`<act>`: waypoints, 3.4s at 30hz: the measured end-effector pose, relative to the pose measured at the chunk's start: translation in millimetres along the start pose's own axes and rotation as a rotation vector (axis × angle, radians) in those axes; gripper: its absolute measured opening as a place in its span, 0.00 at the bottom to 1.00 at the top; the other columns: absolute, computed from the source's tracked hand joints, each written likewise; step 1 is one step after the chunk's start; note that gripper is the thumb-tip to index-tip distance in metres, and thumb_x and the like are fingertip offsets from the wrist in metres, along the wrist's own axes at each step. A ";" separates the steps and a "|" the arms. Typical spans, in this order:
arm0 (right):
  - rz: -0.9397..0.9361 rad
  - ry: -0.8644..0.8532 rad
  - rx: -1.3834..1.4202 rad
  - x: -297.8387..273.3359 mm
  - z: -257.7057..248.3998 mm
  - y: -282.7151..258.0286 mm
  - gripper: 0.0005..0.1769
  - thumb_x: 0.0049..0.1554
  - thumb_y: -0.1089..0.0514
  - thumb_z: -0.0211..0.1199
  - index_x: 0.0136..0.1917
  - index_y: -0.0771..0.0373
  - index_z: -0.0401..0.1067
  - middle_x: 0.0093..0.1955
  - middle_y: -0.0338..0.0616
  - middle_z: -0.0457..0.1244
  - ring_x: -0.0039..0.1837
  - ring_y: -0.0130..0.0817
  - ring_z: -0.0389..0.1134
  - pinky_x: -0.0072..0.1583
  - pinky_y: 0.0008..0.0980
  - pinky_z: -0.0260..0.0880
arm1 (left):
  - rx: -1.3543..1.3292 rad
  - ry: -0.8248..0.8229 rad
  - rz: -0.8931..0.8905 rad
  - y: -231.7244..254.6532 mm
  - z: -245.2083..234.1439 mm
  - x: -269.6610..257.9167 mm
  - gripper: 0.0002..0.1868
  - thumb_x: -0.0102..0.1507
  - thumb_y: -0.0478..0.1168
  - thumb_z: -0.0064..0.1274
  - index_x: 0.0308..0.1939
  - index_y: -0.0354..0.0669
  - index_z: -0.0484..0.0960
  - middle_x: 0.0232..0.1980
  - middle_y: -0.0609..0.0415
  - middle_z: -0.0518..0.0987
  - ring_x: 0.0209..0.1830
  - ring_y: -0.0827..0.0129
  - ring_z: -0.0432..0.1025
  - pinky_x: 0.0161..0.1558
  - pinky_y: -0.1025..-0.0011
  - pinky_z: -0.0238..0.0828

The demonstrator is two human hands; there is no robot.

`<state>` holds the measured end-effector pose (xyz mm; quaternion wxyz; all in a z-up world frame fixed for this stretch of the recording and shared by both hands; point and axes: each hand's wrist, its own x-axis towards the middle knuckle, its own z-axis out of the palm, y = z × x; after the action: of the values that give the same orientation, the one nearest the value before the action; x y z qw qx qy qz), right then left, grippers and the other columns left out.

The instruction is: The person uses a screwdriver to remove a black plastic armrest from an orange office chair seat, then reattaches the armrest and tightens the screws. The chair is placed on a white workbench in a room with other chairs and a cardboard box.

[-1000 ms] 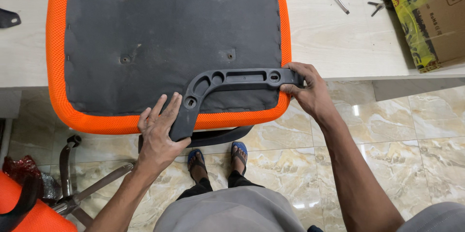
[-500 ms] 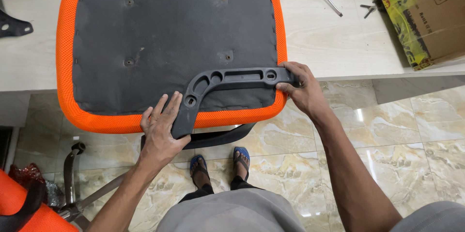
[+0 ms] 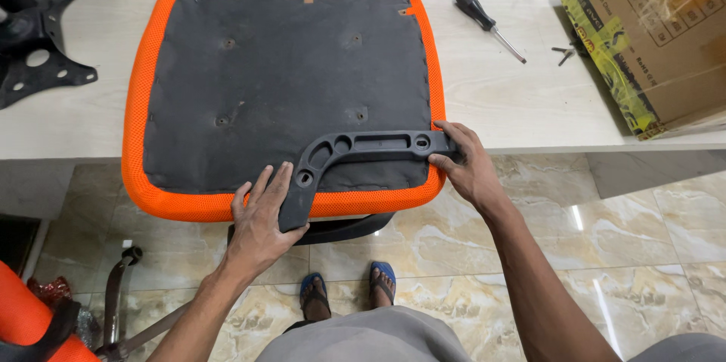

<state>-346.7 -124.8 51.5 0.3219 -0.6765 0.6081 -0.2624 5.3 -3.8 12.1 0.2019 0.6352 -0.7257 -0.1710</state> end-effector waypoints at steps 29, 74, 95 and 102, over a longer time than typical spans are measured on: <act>0.019 0.025 -0.074 -7.4 1.2 -1.8 0.41 0.53 0.45 0.68 0.77 0.42 0.59 0.82 0.47 0.47 0.79 0.49 0.52 0.74 0.47 0.59 | 0.054 -0.020 -0.126 21.1 4.1 2.8 0.64 0.51 0.51 0.70 0.82 0.55 0.42 0.81 0.49 0.51 0.82 0.54 0.40 0.77 0.47 0.24; 0.149 0.409 0.036 -22.4 -125.9 81.4 0.20 0.58 0.48 0.64 0.62 0.53 0.75 0.67 0.46 0.64 0.65 0.41 0.67 0.60 0.40 0.70 | -0.423 -0.135 0.503 250.0 76.5 210.2 0.11 0.63 0.44 0.56 0.45 0.44 0.86 0.55 0.48 0.83 0.59 0.53 0.74 0.60 0.59 0.68; 0.186 0.276 -0.068 221.7 -194.5 239.1 0.38 0.58 0.52 0.67 0.77 0.61 0.56 0.63 0.55 0.64 0.64 0.48 0.68 0.66 0.45 0.66 | -0.061 -0.427 0.034 303.2 198.4 289.8 0.30 0.62 0.52 0.58 0.65 0.43 0.75 0.71 0.43 0.70 0.65 0.51 0.70 0.65 0.60 0.65; 0.247 0.329 -0.218 230.6 -183.4 222.9 0.31 0.56 0.50 0.69 0.68 0.59 0.63 0.60 0.50 0.62 0.61 0.47 0.65 0.61 0.46 0.64 | -0.113 -0.542 -0.204 312.4 187.1 292.8 0.30 0.64 0.51 0.53 0.68 0.46 0.72 0.67 0.46 0.76 0.64 0.58 0.73 0.67 0.61 0.68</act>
<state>-601.1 -386.7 -4.9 0.1732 -0.5760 0.7552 -0.2605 -389.2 -253.4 31.0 0.0178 0.6237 -0.6750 -0.3939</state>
